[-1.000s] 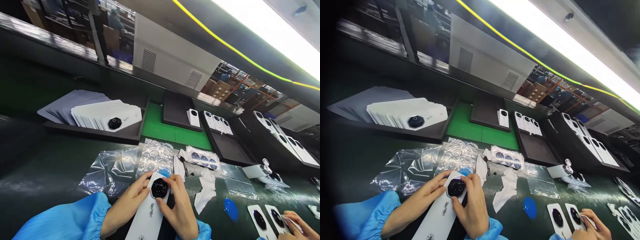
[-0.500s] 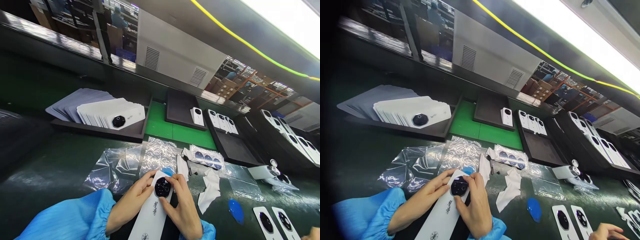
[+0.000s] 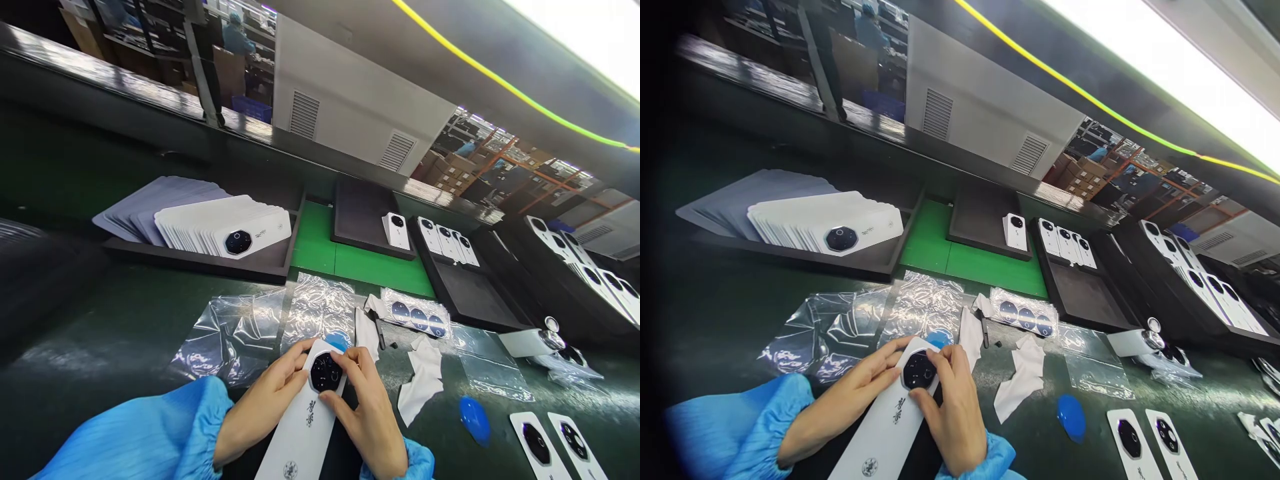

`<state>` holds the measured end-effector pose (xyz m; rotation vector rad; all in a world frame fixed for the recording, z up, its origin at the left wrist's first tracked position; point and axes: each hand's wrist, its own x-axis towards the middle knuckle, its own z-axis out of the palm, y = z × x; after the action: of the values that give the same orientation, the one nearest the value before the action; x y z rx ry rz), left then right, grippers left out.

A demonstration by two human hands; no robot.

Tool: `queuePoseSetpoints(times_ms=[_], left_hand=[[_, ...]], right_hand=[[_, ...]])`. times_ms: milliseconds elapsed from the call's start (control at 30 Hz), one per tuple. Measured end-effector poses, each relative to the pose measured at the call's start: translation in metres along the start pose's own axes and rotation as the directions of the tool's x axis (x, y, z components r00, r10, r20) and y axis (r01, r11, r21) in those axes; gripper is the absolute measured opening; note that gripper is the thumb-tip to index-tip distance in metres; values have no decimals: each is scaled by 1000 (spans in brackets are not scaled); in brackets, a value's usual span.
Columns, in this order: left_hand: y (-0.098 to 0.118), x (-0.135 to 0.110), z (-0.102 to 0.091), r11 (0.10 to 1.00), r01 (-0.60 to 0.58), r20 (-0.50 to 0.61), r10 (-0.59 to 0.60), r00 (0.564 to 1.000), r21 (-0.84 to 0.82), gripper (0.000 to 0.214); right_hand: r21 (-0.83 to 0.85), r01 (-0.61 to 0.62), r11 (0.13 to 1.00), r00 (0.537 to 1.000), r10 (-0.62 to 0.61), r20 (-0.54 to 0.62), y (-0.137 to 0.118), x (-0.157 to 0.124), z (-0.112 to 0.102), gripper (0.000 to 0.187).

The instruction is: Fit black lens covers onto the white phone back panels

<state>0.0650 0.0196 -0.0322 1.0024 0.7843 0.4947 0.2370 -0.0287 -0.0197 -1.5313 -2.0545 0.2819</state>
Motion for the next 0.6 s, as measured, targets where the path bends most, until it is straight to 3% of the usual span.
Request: queuePoseSetpoints(times_ms=[300, 600], left_hand=[[-6, 2, -2, 970, -102, -128, 133, 983, 220, 50], [-9, 7, -3, 989, -111, -73, 118, 990, 96, 67]], right_hand=[[-104, -41, 994, 999, 39, -21, -6, 0, 7, 53], [-130, -10, 992, 998, 2, -66, -9, 2, 4, 46]])
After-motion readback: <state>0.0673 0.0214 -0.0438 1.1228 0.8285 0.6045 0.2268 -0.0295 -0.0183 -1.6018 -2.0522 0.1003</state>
